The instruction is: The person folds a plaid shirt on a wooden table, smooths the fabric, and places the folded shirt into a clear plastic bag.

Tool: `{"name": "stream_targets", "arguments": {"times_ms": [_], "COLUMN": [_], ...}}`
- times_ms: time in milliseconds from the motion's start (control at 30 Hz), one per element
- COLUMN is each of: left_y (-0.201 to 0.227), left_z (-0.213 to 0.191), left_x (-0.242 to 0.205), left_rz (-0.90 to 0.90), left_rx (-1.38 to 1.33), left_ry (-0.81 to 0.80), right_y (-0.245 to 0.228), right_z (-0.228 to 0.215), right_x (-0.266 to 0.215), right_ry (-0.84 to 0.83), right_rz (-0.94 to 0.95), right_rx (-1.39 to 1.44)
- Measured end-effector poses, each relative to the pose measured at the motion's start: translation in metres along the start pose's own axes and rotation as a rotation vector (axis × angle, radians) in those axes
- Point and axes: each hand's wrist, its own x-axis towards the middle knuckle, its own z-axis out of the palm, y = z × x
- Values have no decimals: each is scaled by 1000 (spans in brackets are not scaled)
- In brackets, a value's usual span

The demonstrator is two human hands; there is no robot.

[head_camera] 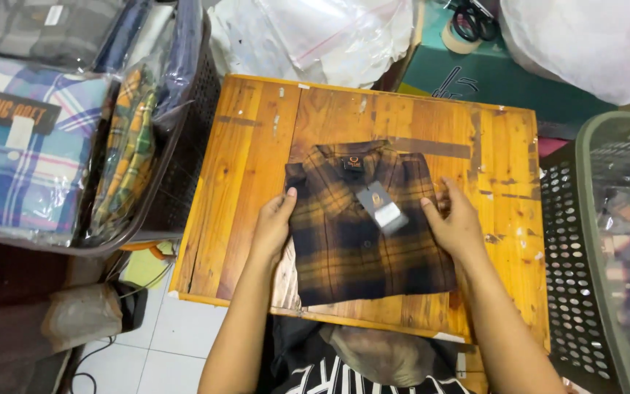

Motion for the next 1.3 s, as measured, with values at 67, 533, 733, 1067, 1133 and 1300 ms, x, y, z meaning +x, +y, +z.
{"name": "stream_targets", "arguments": {"times_ms": [67, 533, 733, 1067, 1133, 1300], "left_y": [-24, 50, 57, 55, 55, 72], "left_z": [-13, 29, 26, 25, 25, 45], "left_x": [21, -29, -35, -32, -33, -50], "left_rz": [22, 1224, 848, 664, 653, 1072], "left_rx": [80, 1325, 1383, 1290, 1229, 1095], "left_ry": [27, 546, 10, -24, -46, -143], "right_y": [-38, -25, -30, -59, -50, -40], "right_z": [-10, 20, 27, 21, 27, 14], "right_x": [-10, -31, -35, -67, -66, -27], "right_ry": [-56, 211, 211, 154, 96, 204], "right_rz": [38, -284, -785, -822, -831, -709], "right_rx": [-70, -325, -351, -87, -1, -143]}}
